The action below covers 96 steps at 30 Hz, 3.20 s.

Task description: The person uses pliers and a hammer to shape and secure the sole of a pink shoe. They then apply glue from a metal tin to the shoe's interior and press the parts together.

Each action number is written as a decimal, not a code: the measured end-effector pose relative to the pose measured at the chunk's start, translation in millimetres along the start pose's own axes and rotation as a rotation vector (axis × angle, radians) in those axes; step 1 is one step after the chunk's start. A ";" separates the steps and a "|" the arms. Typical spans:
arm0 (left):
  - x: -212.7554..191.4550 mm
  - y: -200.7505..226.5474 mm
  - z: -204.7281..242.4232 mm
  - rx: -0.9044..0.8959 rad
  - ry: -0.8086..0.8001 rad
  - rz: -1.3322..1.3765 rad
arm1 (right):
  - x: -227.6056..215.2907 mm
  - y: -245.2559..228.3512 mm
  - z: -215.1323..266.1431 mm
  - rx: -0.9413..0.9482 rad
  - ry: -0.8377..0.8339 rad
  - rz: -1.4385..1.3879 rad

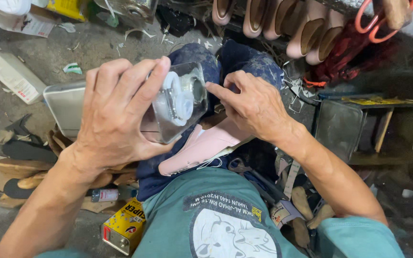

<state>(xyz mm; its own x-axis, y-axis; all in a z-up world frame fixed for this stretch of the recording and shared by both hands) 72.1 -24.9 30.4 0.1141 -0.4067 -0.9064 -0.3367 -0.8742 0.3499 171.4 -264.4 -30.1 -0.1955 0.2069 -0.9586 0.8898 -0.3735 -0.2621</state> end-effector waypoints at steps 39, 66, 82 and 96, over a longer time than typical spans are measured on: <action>52.7 -87.1 122.7 -0.585 0.190 0.169 | -92.6 25.4 72.9 0.501 0.581 -0.261; 119.3 46.5 178.7 -0.357 -0.081 0.537 | -39.1 -1.8 145.1 0.776 0.548 -0.459; 67.7 107.0 73.9 -0.188 0.564 0.516 | 6.1 -49.8 174.8 1.010 0.490 -0.896; 71.0 134.3 42.6 -0.233 0.718 1.037 | 11.4 -49.9 149.8 0.912 0.126 -0.691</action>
<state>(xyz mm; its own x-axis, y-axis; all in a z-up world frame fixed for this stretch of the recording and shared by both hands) -4.8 -159.9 2.9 0.3982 -0.9095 0.1190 -0.4082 -0.0595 0.9109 63.0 -378.8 -44.6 -0.4369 0.6920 -0.5747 -0.0300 -0.6498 -0.7595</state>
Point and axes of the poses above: each hand's wrist, its own z-axis away from the middle knuckle, its own x-axis out of the palm, y = z × x, the point moved 3 cm from there along -z, towards the middle knuckle, and after that the axes turned 4 degrees about z, right-handed, at the moved point
